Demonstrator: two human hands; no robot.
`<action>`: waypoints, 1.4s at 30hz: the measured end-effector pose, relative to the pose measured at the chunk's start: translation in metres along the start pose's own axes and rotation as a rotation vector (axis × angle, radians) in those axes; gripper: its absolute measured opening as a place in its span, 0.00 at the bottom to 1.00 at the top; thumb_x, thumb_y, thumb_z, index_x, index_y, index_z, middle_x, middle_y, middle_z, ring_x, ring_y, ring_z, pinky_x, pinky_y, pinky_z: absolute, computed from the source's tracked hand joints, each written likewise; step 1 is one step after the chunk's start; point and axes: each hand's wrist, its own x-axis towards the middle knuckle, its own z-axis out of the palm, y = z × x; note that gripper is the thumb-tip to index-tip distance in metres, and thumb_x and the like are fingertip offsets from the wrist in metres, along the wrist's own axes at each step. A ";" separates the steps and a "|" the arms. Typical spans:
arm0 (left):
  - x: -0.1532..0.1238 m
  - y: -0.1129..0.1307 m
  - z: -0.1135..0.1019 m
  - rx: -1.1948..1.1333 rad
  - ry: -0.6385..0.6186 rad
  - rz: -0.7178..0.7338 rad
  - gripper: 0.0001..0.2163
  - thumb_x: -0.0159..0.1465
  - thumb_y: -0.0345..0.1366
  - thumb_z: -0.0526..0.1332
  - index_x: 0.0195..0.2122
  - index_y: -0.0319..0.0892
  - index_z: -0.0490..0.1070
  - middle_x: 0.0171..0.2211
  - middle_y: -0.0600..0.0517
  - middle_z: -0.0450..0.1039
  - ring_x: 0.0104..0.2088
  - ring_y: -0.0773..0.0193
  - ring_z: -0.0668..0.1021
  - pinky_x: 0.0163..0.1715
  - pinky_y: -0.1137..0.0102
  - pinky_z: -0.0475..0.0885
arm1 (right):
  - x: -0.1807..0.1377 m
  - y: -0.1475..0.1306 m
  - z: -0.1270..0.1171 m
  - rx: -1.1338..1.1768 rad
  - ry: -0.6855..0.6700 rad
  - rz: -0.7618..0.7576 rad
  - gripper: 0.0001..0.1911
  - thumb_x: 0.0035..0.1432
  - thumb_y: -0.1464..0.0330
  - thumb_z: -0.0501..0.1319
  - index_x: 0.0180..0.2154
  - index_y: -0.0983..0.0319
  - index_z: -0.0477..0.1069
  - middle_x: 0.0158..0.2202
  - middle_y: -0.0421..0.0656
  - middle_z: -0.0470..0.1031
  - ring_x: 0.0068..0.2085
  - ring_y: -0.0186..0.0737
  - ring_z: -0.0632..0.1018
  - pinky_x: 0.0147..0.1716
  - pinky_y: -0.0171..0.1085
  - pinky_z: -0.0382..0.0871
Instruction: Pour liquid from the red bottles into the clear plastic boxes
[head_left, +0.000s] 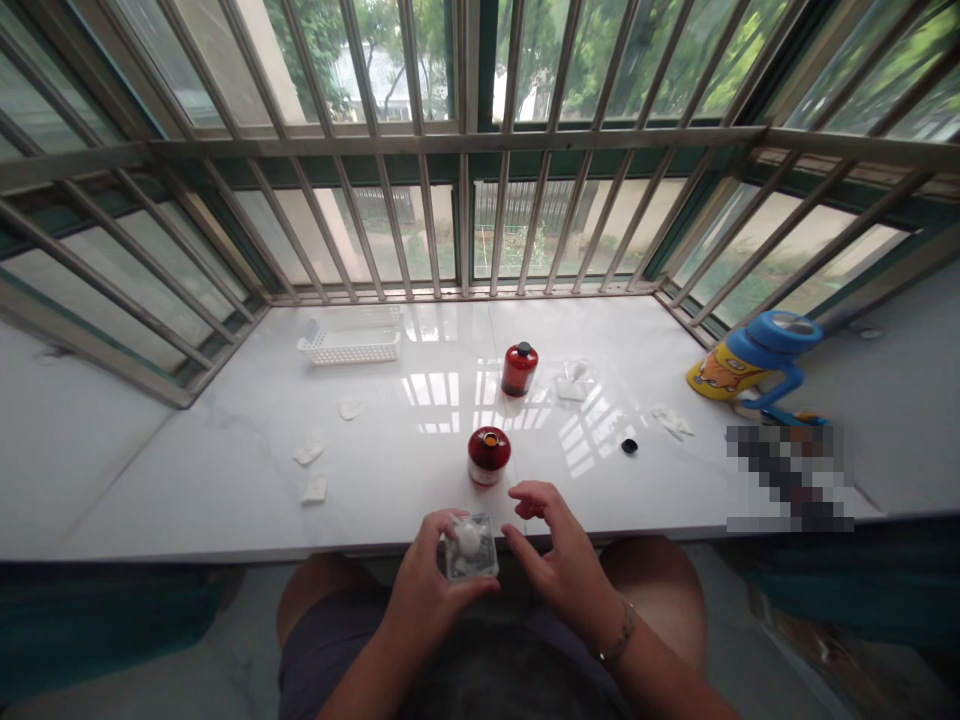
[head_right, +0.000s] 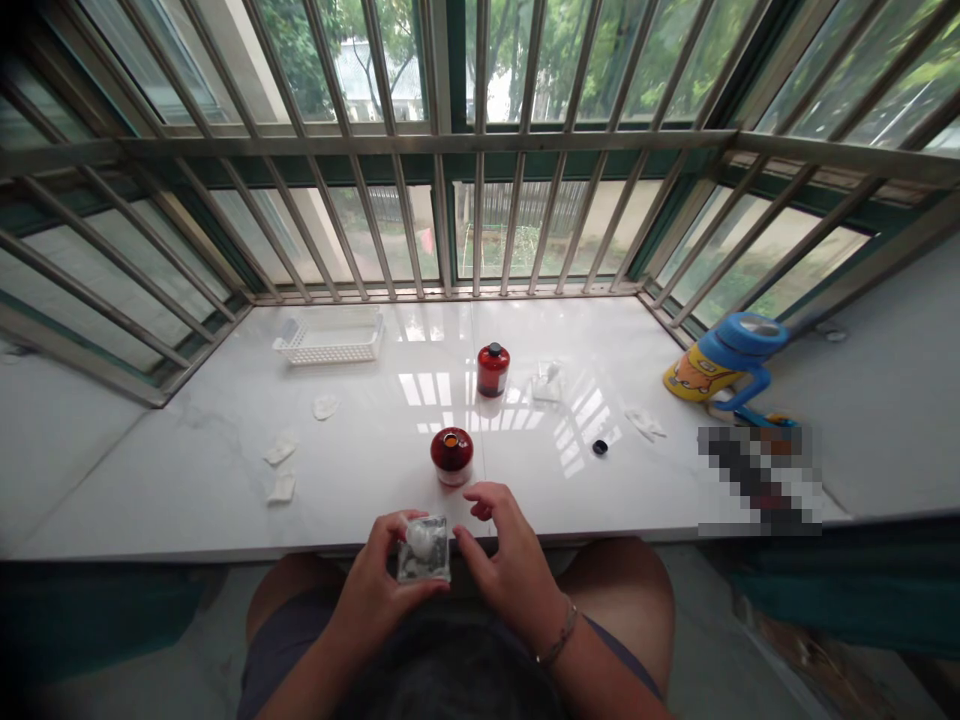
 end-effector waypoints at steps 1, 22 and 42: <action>0.000 0.000 0.001 -0.009 -0.007 -0.010 0.30 0.48 0.34 0.82 0.49 0.48 0.68 0.57 0.49 0.77 0.55 0.50 0.81 0.58 0.57 0.75 | -0.001 -0.002 0.001 0.010 -0.014 -0.009 0.20 0.69 0.70 0.62 0.60 0.53 0.66 0.53 0.46 0.74 0.46 0.43 0.78 0.48 0.45 0.79; 0.001 -0.004 0.004 0.039 -0.012 0.070 0.25 0.58 0.33 0.71 0.56 0.49 0.69 0.56 0.49 0.78 0.53 0.54 0.82 0.55 0.60 0.76 | -0.015 -0.012 0.026 0.074 -0.106 -0.020 0.31 0.64 0.74 0.63 0.66 0.53 0.60 0.56 0.47 0.73 0.55 0.46 0.78 0.58 0.47 0.76; -0.002 0.004 0.009 0.062 0.015 -0.084 0.31 0.55 0.37 0.75 0.59 0.49 0.66 0.59 0.47 0.76 0.55 0.50 0.81 0.57 0.55 0.75 | -0.008 -0.020 0.019 0.235 0.030 0.052 0.34 0.66 0.65 0.71 0.67 0.50 0.60 0.51 0.44 0.81 0.52 0.44 0.83 0.58 0.49 0.78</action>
